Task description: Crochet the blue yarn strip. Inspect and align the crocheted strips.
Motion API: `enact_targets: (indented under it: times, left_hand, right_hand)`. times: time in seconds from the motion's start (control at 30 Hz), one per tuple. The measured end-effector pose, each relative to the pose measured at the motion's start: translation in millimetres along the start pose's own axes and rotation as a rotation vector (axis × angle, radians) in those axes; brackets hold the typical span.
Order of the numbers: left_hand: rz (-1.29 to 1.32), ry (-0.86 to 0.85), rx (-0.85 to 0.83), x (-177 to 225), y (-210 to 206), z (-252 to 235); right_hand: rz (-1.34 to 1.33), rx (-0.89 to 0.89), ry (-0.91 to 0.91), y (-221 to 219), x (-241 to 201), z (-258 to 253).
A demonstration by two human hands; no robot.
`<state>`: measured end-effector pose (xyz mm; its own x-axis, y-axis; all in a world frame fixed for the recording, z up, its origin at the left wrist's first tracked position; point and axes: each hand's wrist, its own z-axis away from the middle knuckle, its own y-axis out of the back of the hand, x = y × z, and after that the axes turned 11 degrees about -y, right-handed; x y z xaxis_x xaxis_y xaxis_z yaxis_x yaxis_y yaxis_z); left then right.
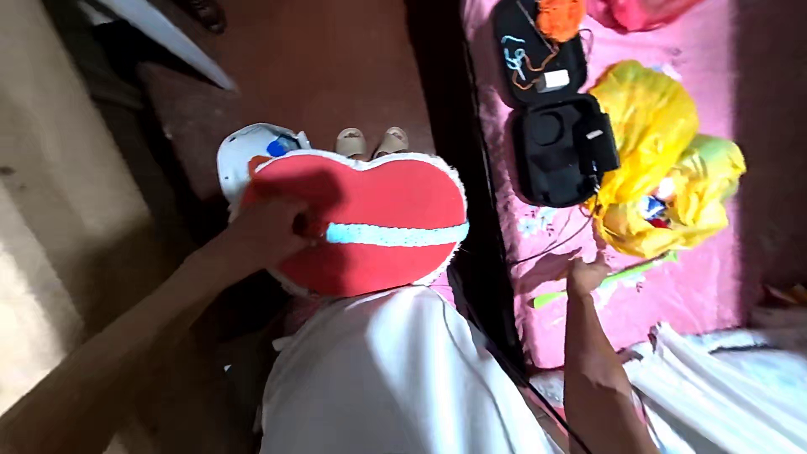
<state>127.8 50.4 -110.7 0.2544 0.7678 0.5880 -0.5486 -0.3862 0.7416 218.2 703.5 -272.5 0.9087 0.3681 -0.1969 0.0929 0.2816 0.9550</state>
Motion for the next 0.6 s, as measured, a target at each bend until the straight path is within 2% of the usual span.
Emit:
enact_targets:
  times: [0.07, 0.13, 0.23, 0.33, 0.47, 0.5, 0.6]
  left_hand:
    - [0.085, -0.023, 0.007, 12, 23, -5]
    - [0.278, -0.006, 0.052, 21, 48, -17]
    - [0.465, -0.036, 0.163, 33, 74, -31]
    - [0.452, -0.160, 0.226, 57, 99, -37]
    - [0.329, -0.058, 0.217, 156, 137, -19]
    - [0.353, -0.118, 0.236, 164, 141, -18]
    - [0.474, -0.587, 0.326, 122, 145, -42]
  right_hand:
    - [-0.158, 0.033, 0.197, 11, -27, 20]
    - [-0.328, -0.025, 0.385, 21, -64, 54]
    - [-0.526, -0.248, 0.582, 44, -137, 136]
    - [-0.560, -0.540, 0.854, 77, -202, 234]
    - [-0.743, -0.762, 1.244, 104, -283, 312]
    - [-0.788, -0.809, 1.281, 113, -298, 326]
    - [-0.946, -0.862, 1.252, 136, -326, 345]
